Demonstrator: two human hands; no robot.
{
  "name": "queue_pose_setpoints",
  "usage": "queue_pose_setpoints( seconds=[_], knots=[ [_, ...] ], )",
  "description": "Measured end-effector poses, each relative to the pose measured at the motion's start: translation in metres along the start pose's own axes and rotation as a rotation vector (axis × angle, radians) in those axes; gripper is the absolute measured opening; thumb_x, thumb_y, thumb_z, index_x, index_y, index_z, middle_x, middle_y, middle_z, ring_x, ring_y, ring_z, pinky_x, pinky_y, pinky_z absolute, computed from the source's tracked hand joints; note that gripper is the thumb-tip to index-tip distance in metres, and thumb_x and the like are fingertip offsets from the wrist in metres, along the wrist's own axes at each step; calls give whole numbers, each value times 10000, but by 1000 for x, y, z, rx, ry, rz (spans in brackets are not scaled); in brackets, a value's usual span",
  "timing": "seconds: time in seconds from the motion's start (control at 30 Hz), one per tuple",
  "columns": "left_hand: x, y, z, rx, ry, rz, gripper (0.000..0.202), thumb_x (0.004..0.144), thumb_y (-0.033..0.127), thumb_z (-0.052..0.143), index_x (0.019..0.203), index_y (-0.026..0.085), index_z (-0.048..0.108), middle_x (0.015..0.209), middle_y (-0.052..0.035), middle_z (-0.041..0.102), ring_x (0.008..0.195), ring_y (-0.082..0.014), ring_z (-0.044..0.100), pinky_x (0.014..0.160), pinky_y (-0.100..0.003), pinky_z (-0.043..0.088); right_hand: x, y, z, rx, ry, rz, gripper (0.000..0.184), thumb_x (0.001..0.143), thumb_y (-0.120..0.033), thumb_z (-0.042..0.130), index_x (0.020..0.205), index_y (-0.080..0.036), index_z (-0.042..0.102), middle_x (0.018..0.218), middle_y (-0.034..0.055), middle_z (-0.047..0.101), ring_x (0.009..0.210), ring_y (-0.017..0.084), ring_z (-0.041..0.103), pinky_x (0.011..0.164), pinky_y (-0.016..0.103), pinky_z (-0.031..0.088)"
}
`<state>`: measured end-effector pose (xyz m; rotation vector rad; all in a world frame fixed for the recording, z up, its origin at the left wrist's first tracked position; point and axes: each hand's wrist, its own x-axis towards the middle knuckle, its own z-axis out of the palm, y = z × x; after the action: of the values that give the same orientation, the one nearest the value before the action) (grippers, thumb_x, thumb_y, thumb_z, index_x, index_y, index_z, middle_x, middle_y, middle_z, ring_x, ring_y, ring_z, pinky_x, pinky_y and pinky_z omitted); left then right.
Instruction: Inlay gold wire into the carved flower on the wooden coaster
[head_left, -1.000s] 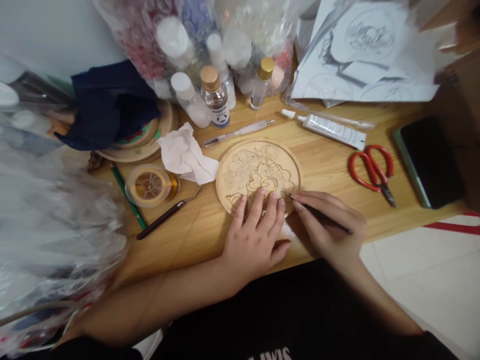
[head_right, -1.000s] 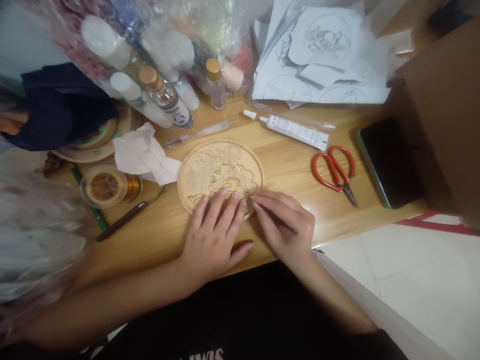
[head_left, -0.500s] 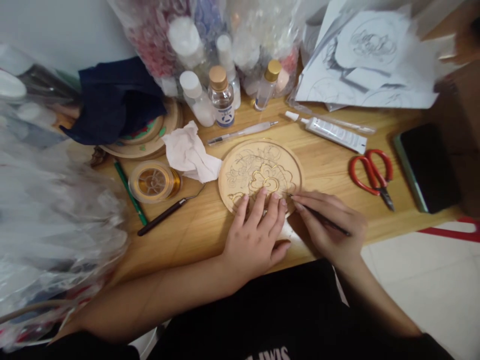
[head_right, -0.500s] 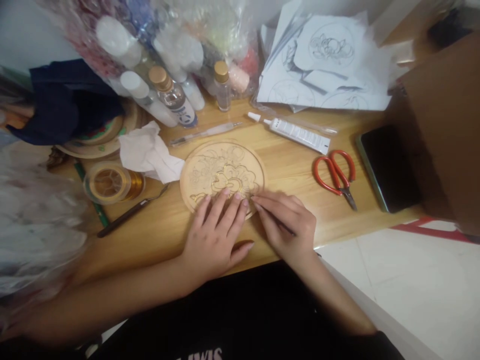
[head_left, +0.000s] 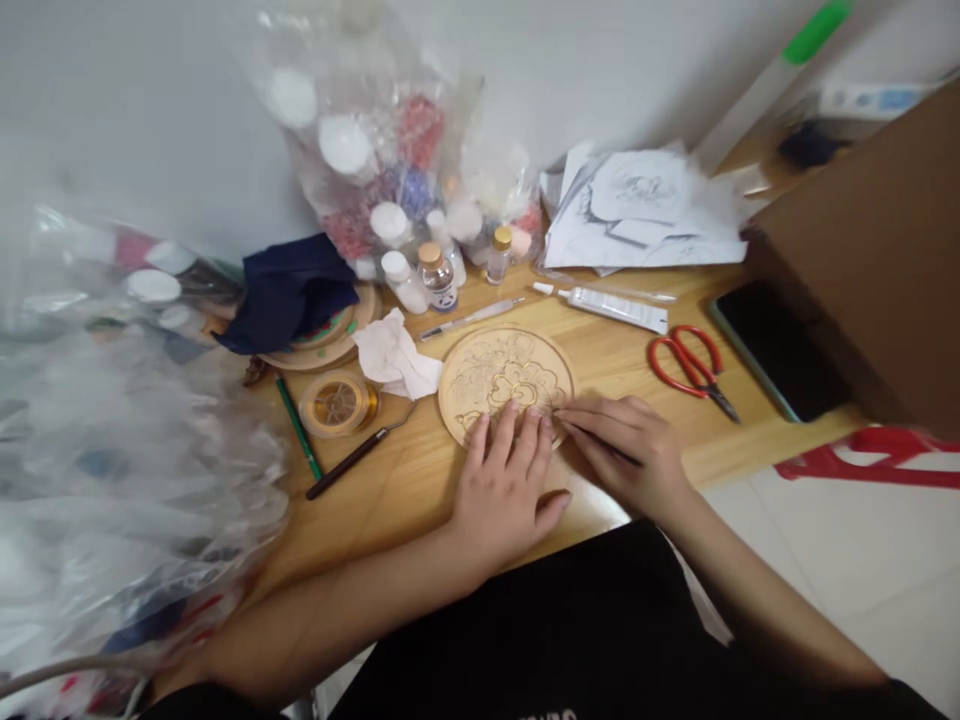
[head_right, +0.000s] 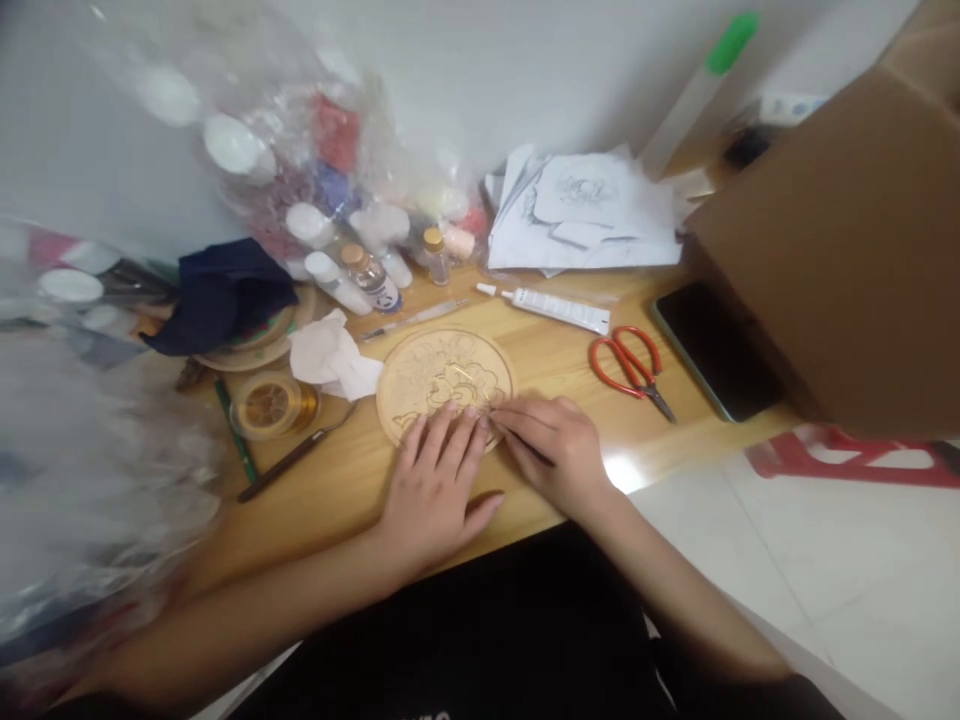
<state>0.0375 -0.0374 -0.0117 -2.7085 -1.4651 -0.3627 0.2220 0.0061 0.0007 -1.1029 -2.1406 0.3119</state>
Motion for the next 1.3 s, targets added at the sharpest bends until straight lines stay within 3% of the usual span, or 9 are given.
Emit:
queue_pose_setpoints(
  seconds=[0.13, 0.3, 0.37, 0.47, 0.7, 0.8, 1.03, 1.3],
  knots=[
    [-1, 0, 0, 16, -28, 2, 693, 925, 579, 420, 1405, 83, 477, 1422, -133, 536, 1364, -329, 391, 1125, -496, 264, -3, 3, 3, 156, 84, 99, 203, 841, -143, 646, 1003, -237, 724, 972, 45, 766, 879, 165, 726, 756, 312, 568],
    [0, 0, -5, -8, -62, -4, 682, 926, 570, 433, 1403, 84, 475, 1436, -145, 518, 1362, -334, 391, 1133, -494, 264, -4, 7, 4, 456, 285, 476, 110, 812, -244, 691, 903, -250, 753, 931, 35, 763, 874, 183, 709, 822, 346, 580],
    [1, 0, -8, -54, -85, -11, 681, 923, 557, 456, 1409, 79, 462, 1435, -156, 513, 1363, -340, 387, 1138, -506, 264, -3, 9, 4, 500, 326, 549, 95, 806, -280, 692, 870, -241, 751, 890, 34, 759, 825, 179, 705, 784, 342, 585],
    [3, -2, -11, -176, -95, -47, 633, 923, 537, 480, 1390, 109, 483, 1396, -147, 540, 1340, -329, 409, 1127, -510, 297, -4, 11, 5, 519, 328, 551, 109, 806, -298, 683, 856, -225, 746, 860, 36, 753, 800, 173, 697, 756, 335, 580],
    [7, -9, -14, -367, 33, -150, 460, 979, 407, 407, 1307, 111, 536, 1312, -148, 579, 1239, -261, 510, 1034, -448, 425, -10, 13, 6, 551, 273, 527, 121, 791, -314, 699, 846, -217, 744, 860, 42, 744, 818, 178, 683, 771, 340, 562],
    [7, -2, -16, -270, 19, -136, 469, 969, 427, 438, 1276, 96, 564, 1326, -166, 566, 1256, -293, 497, 1057, -473, 402, -11, 13, 5, 565, 259, 525, 120, 797, -313, 694, 847, -216, 744, 860, 41, 743, 821, 176, 682, 773, 335, 559],
    [6, 24, -8, 99, 37, 85, 701, 920, 622, 446, 1333, 60, 521, 1408, -231, 511, 1339, -360, 447, 1140, -489, 260, -11, 13, 4, 575, 251, 534, 114, 802, -311, 695, 860, -225, 741, 880, 37, 739, 846, 175, 680, 817, 342, 557],
    [5, 22, -2, 69, -66, 48, 751, 926, 689, 333, 1426, 141, 452, 1501, -195, 423, 1396, -336, 377, 1150, -476, 171, -10, 11, 4, 539, 247, 558, 100, 804, -304, 696, 856, -230, 738, 880, 37, 737, 845, 172, 682, 801, 331, 566]
  ],
)
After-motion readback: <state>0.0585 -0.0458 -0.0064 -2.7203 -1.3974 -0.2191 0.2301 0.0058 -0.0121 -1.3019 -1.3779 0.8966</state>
